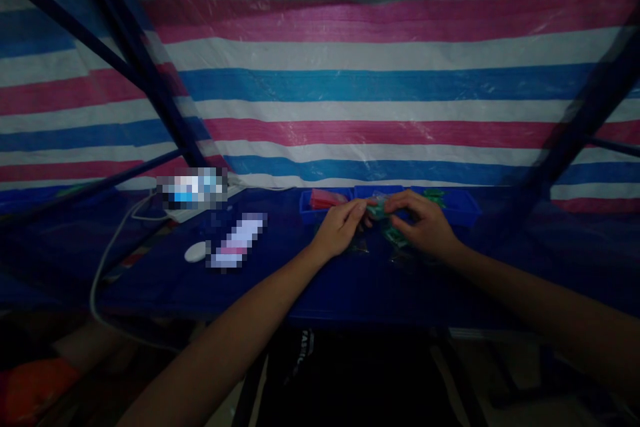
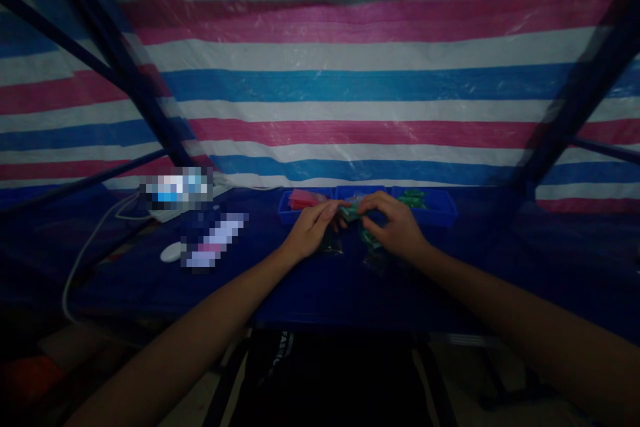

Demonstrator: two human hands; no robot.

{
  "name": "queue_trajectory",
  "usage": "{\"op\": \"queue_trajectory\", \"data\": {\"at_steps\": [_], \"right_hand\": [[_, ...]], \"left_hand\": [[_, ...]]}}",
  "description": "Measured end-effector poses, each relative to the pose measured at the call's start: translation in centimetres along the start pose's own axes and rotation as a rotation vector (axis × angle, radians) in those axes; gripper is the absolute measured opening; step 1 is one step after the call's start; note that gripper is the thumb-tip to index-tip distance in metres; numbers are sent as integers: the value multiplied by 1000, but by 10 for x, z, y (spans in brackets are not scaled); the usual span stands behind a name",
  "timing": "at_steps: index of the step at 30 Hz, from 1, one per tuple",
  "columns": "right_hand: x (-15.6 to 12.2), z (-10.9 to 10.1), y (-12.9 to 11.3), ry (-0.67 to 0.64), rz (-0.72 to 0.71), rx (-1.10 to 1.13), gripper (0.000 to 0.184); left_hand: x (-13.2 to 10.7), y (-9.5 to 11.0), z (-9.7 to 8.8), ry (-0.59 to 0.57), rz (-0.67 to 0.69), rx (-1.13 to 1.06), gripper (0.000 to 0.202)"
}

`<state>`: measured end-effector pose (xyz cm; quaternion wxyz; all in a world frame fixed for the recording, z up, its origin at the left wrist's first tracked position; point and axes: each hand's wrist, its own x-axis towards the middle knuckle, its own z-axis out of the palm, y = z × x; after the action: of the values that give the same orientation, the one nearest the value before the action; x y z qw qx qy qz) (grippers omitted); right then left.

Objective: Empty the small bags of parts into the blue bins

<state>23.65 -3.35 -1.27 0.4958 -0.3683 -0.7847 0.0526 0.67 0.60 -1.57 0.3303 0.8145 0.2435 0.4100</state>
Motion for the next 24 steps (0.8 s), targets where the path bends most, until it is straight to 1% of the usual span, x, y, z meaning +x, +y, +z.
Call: {"op": "queue_trajectory", "data": {"at_steps": [2, 3, 5, 7, 8, 11, 13, 16, 18, 21, 22, 24], "right_hand": [[1, 0, -3, -32, -30, 34, 8], [1, 1, -4, -24, -18, 68, 9], [0, 6, -3, 56, 61, 172, 19], [-1, 12, 1, 171, 190, 313, 34], [-1, 15, 4, 184, 246, 379, 42], [-3, 22, 14, 98, 422, 509, 45], [-4, 24, 18, 70, 479, 551, 43], [-6, 23, 15, 100, 446, 535, 38], [-8, 21, 8, 52, 397, 519, 34], [-9, 19, -4, -80, 337, 520, 31], [-10, 18, -6, -100, 326, 517, 31], [-10, 17, -8, -89, 326, 494, 29]], "left_hand": [[2, -3, 0, 61, -14, -38, 39], [3, -6, 1, 92, -32, -48, 34], [5, -12, 2, 139, -75, -65, 33], [6, -17, 4, 155, -85, -72, 32], [6, -19, 4, 154, -82, -68, 32], [5, -19, 5, 145, -69, -32, 31], [5, -16, 3, 168, -38, 31, 30], [5, -11, 1, 194, 39, 111, 29], [4, -9, 0, 132, 60, 87, 33], [3, -7, -1, 1, 71, 15, 34], [3, -7, -1, -14, 77, 10, 32], [3, -9, -1, 4, 77, 28, 30]]}}
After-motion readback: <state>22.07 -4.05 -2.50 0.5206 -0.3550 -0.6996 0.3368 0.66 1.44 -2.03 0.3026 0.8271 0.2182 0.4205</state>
